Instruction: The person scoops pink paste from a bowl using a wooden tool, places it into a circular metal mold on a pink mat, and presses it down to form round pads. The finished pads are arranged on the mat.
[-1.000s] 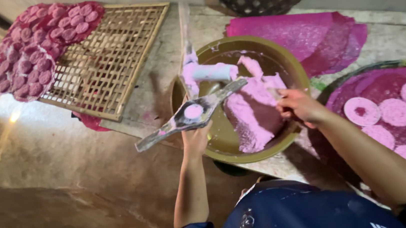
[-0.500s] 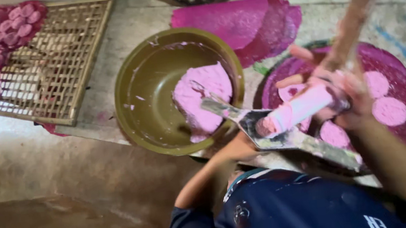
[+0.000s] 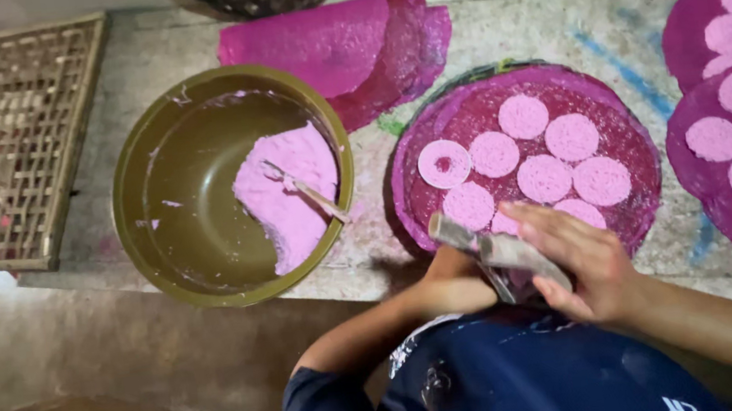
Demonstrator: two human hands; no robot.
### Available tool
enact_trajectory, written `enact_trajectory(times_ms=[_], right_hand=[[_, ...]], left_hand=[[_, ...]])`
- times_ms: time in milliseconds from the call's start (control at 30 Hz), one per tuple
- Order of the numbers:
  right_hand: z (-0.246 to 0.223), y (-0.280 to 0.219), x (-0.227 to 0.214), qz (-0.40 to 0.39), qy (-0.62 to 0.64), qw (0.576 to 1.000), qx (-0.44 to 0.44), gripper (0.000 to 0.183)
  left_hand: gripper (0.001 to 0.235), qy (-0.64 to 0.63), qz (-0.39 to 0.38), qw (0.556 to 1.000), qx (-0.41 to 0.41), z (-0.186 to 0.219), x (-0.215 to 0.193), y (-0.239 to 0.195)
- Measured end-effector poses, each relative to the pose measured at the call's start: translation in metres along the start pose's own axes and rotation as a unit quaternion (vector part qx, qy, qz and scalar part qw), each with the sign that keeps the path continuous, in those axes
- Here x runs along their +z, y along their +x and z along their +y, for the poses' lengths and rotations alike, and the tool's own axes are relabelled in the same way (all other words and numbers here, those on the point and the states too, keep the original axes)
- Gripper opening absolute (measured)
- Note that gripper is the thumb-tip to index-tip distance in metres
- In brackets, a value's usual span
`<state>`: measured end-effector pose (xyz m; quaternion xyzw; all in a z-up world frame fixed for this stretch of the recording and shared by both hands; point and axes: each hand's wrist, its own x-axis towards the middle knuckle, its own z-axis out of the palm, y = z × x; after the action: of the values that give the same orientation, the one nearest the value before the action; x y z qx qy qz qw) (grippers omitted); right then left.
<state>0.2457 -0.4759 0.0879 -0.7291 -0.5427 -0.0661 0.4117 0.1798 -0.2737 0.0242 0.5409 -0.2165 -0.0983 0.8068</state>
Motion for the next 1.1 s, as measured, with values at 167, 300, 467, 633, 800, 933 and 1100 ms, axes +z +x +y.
enact_trajectory(times_ms=[167, 300, 467, 633, 800, 933, 1100], right_hand=[[0.062, -0.031, -0.024, -0.052, 0.127, 0.974, 0.181, 0.079], [0.145, -0.066, -0.059, -0.295, 0.322, 0.778, 0.451, 0.086], [0.194, -0.068, -0.046, -0.251, 0.407, 0.646, 0.595, 0.083], [0.195, -0.014, -0.040, -0.302, 0.329, 0.676, 0.586, 0.080], [0.197, 0.023, -0.014, -0.303, 0.129, 0.762, 0.558, 0.087], [0.190, 0.029, 0.010, -0.312, 0.086, 0.779, 0.538, 0.087], [0.183, 0.036, 0.003, -0.301, 0.184, 0.760, 0.546, 0.085]], left_hand=[[0.048, 0.197, -0.009, 0.973, -0.118, 0.002, -0.037, 0.049], [0.066, 0.097, -0.059, 0.991, -0.066, 0.020, -0.083, 0.087], [0.097, -0.336, -0.057, 0.915, 0.215, 0.009, -0.129, 0.125], [0.051, -0.514, -0.022, 0.816, 0.262, -0.035, -0.155, 0.146], [0.026, -0.523, 0.031, 0.812, 0.258, -0.055, -0.201, 0.161], [0.023, -0.518, -0.011, 0.815, 0.259, -0.058, -0.218, 0.159], [0.025, -0.522, 0.017, 0.814, 0.254, -0.062, -0.212, 0.158]])
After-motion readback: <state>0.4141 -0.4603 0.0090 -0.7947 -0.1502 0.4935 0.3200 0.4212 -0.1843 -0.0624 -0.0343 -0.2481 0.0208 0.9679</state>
